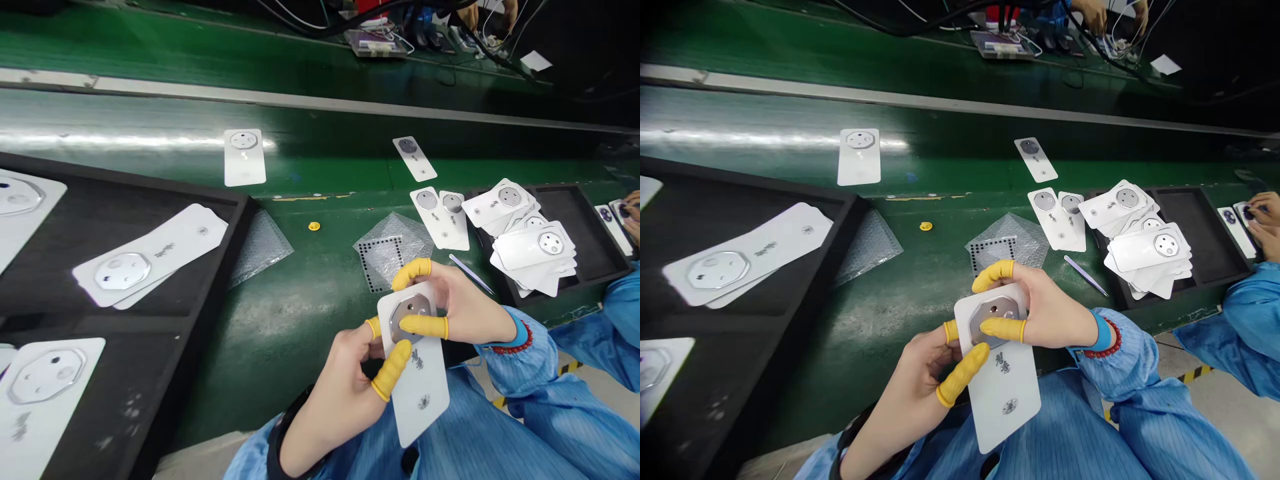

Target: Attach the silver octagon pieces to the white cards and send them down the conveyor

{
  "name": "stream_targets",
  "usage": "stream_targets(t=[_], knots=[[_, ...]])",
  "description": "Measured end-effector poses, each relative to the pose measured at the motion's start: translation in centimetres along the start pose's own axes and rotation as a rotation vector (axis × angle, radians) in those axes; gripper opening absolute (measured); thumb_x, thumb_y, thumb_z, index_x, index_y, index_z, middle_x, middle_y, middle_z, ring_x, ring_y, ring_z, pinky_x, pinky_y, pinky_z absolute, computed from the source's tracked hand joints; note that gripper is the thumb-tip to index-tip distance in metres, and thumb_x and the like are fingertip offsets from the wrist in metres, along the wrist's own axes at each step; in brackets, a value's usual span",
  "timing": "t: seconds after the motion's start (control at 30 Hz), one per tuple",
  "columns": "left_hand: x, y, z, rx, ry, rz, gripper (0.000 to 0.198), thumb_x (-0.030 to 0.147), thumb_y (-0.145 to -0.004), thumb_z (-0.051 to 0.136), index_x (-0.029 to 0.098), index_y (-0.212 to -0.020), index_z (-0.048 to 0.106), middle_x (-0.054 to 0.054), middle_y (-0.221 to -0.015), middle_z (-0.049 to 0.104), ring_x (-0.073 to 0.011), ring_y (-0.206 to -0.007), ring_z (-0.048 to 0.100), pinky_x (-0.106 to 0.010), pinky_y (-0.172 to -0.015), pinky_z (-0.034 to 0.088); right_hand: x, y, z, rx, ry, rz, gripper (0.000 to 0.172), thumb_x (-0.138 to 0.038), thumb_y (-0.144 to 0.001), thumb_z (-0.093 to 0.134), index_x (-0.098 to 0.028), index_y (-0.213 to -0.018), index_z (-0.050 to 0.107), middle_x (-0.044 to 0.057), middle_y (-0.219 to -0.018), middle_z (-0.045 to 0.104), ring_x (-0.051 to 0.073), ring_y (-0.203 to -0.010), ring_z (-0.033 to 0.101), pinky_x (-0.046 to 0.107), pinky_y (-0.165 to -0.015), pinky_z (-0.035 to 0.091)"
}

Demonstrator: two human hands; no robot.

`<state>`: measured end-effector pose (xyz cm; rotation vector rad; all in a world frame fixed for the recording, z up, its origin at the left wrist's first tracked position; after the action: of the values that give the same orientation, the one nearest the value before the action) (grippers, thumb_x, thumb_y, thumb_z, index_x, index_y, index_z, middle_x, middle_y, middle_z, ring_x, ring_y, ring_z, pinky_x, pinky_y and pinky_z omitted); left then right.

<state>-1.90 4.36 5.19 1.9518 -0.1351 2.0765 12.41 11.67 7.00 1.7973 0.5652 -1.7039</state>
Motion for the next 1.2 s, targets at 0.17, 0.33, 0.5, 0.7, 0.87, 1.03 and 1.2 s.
stream_targets(t=[0.17,0.33,0.5,0.7,0.87,1.03,1.2], knots=[[-0.6,-0.2,-0.4,0.066,0.002,-0.012,0.023,0.034,-0.087,0.059,0.015,-0.075,0.064,0.000,-0.056,0.058,-0.0105,-0.047,0.048,-0.019,-0.044,0.041,0.4,0.3,0.0,-0.010,-0.048,0.006,0.035,-0.016,-0.080,0.072,-0.022,-0.110,0.055,0.003,-0.106,0.058,0.012,-0.084,0.060,0.021,-0.068,0.052],[-1.6,-0.6,-0.7,0.158,0.078,-0.050,0.032,0.042,-0.083,0.064,0.014,-0.067,0.066,-0.001,-0.053,0.059,-0.0124,-0.045,0.051,-0.021,-0.041,0.041,0.2,0.7,-0.3,-0.133,-0.112,0.040,0.031,-0.014,-0.093,0.055,-0.023,-0.122,0.049,0.004,-0.114,0.057,0.013,-0.100,0.061,0.026,-0.083,0.052],[-2.8,-1.8,-0.4,0.254,0.187,-0.111,0.034,0.044,-0.067,0.080,0.014,-0.058,0.067,-0.002,-0.046,0.061,-0.0132,-0.040,0.052,-0.022,-0.039,0.042,2.1,0.1,0.0,-0.063,-0.134,0.011,0.032,-0.022,-0.092,0.058,-0.023,-0.122,0.048,0.005,-0.114,0.059,0.014,-0.101,0.062,0.029,-0.088,0.053],[-6.4,-3.6,-1.4,0.352,0.341,-0.172,0.044,0.054,-0.074,0.071,0.015,-0.095,0.072,-0.011,-0.084,0.078,-0.0227,-0.066,0.072,-0.031,-0.062,0.058,4.9,1.6,-7.9,0.536,0.315,-0.114,0.039,-0.045,-0.084,0.064,-0.020,-0.113,0.057,0.009,-0.107,0.066,0.020,-0.094,0.067,0.034,-0.080,0.057],[-8.9,-4.1,-3.7,0.535,0.281,-0.080,0.041,0.046,-0.065,0.079,0.014,-0.089,0.070,-0.008,-0.069,0.076,-0.0194,-0.052,0.068,-0.028,-0.051,0.055,3.5,9.1,-20.4,1.181,0.620,-0.055,0.039,-0.038,-0.085,0.055,-0.019,-0.118,0.052,0.015,-0.118,0.060,0.028,-0.110,0.059,0.051,-0.092,0.051],[-8.8,-3.9,-3.5,0.569,0.295,-0.051,0.046,0.053,-0.057,0.085,0.016,-0.080,0.071,-0.004,-0.064,0.074,-0.0159,-0.048,0.064,-0.025,-0.050,0.055,3.5,10.7,-23.2,1.394,0.889,0.102,0.035,-0.016,-0.078,0.056,-0.012,-0.113,0.058,0.023,-0.129,0.051,0.041,-0.131,0.039,0.067,-0.103,0.033],[-8.8,-4.4,-3.2,0.527,0.294,-0.069,0.050,0.061,-0.054,0.083,0.016,-0.074,0.072,-0.006,-0.063,0.075,-0.0160,-0.049,0.065,-0.025,-0.051,0.055,4.2,-1.0,-18.8,1.098,1.081,0.191,0.030,-0.017,-0.090,0.057,-0.016,-0.120,0.058,0.014,-0.126,0.058,0.028,-0.118,0.055,0.050,-0.099,0.047]])
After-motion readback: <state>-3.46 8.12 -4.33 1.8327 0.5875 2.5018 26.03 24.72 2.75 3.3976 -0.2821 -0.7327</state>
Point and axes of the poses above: each hand's wrist, its own y-axis away from the middle knuckle, its own z-axis out of the palm, x = y × z, the point moved 3 cm from there along -y, towards the middle knuckle
